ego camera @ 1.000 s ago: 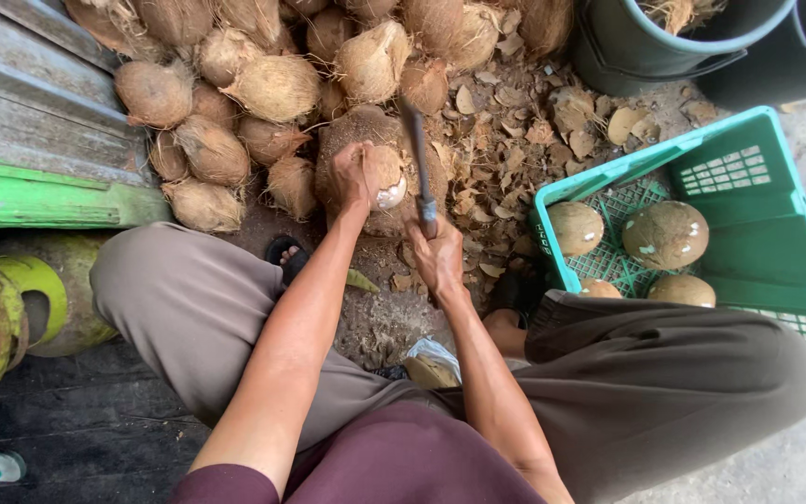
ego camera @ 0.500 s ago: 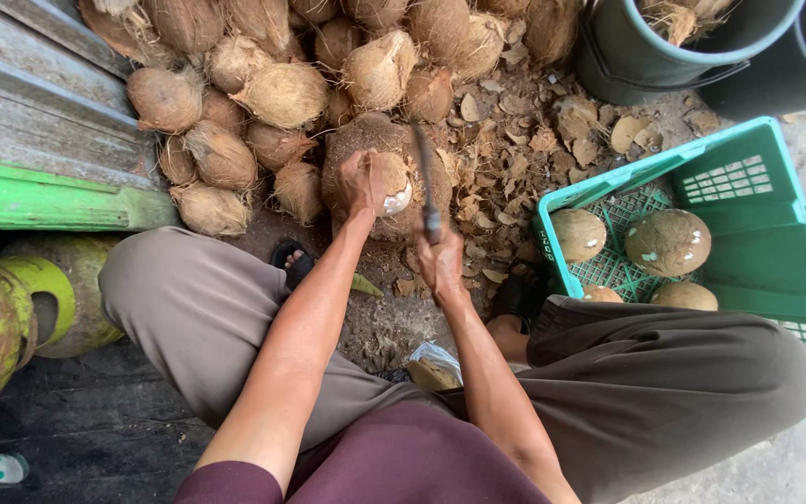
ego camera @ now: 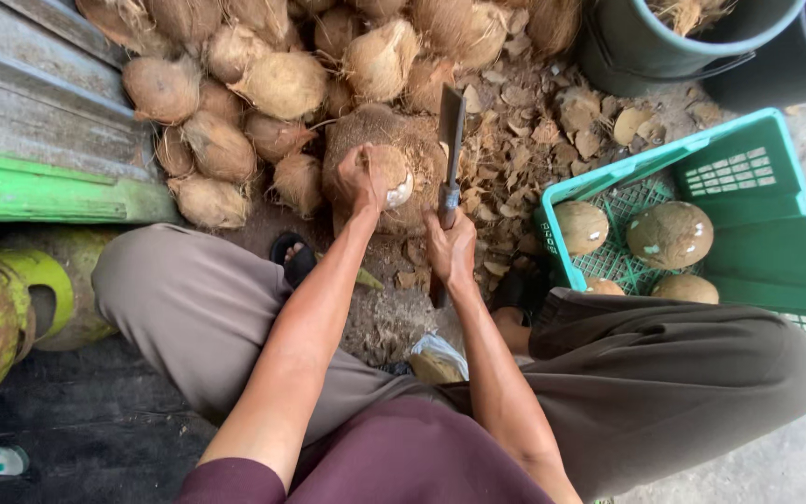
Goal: The person sits on the ground and uses a cleaver to chop the outer husk off coconuts, rotating each coconut between strikes on a wooden stump. Trimmed coconuts are placed into a green plastic crate beside them.
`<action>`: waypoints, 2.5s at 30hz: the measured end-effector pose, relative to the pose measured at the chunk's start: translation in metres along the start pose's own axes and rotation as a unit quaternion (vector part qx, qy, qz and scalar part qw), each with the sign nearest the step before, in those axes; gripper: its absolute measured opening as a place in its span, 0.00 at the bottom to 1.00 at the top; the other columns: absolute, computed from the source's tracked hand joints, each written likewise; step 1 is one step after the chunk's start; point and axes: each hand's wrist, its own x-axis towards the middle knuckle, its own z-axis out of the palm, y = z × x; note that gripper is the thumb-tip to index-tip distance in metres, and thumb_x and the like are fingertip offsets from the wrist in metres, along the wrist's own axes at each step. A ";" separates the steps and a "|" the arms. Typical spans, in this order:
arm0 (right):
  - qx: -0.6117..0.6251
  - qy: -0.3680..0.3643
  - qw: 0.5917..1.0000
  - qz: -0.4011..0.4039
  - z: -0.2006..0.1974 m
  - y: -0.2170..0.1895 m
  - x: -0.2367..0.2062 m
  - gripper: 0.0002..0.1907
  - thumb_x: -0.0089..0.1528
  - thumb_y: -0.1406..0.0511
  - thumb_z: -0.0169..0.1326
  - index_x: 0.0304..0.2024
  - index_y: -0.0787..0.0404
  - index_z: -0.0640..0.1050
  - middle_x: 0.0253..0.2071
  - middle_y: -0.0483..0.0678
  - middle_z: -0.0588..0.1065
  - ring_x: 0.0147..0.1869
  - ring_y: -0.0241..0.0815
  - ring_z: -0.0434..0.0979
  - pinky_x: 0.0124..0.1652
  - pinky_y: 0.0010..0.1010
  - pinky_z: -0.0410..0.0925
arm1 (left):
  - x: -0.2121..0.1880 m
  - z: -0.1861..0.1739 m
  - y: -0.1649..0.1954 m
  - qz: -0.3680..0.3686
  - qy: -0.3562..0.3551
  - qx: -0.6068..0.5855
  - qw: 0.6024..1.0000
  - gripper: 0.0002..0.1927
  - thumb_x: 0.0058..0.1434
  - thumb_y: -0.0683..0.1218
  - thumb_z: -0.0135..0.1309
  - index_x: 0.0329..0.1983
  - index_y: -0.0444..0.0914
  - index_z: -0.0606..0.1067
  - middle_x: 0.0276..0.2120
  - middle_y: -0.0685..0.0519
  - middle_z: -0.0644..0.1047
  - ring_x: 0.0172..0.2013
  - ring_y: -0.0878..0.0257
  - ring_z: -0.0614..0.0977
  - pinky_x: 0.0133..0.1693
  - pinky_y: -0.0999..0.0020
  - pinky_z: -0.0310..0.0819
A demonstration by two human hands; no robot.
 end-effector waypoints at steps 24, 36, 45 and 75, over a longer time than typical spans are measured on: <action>-0.003 -0.029 1.000 0.000 0.005 0.006 -0.004 0.20 0.66 0.51 0.54 0.28 0.59 0.74 0.17 0.41 0.68 0.20 0.33 0.66 0.22 0.36 0.64 | 0.003 -0.003 0.000 -0.002 -0.030 0.081 0.996 0.14 0.62 0.59 0.57 0.36 0.45 0.81 0.39 0.52 0.80 0.38 0.58 0.78 0.39 0.57 0.71; -0.119 -0.098 0.987 0.038 0.003 0.024 -0.002 0.24 0.65 0.51 0.59 0.25 0.62 0.73 0.16 0.45 0.68 0.19 0.36 0.66 0.23 0.36 0.62 | 0.000 -0.007 -0.005 0.073 -0.053 0.016 0.996 0.17 0.68 0.60 0.53 0.36 0.46 0.83 0.40 0.52 0.83 0.40 0.58 0.82 0.43 0.62 0.75; 0.048 -0.189 0.976 0.099 -0.021 0.021 0.013 0.17 0.63 0.60 0.62 0.28 0.61 0.70 0.18 0.42 0.67 0.18 0.35 0.64 0.19 0.32 0.59 | 0.002 -0.015 -0.007 0.151 -0.065 -0.081 0.983 0.18 0.66 0.60 0.54 0.39 0.41 0.79 0.35 0.51 0.81 0.38 0.58 0.82 0.43 0.57 0.77; 0.038 -0.142 0.976 0.163 -0.005 0.030 0.007 0.11 0.65 0.59 0.56 0.31 0.56 0.71 0.16 0.43 0.67 0.15 0.36 0.64 0.16 0.32 0.60 | 0.009 -0.025 -0.009 0.044 -0.127 0.003 0.991 0.22 0.61 0.68 0.52 0.44 0.49 0.82 0.44 0.53 0.82 0.43 0.57 0.82 0.43 0.60 0.76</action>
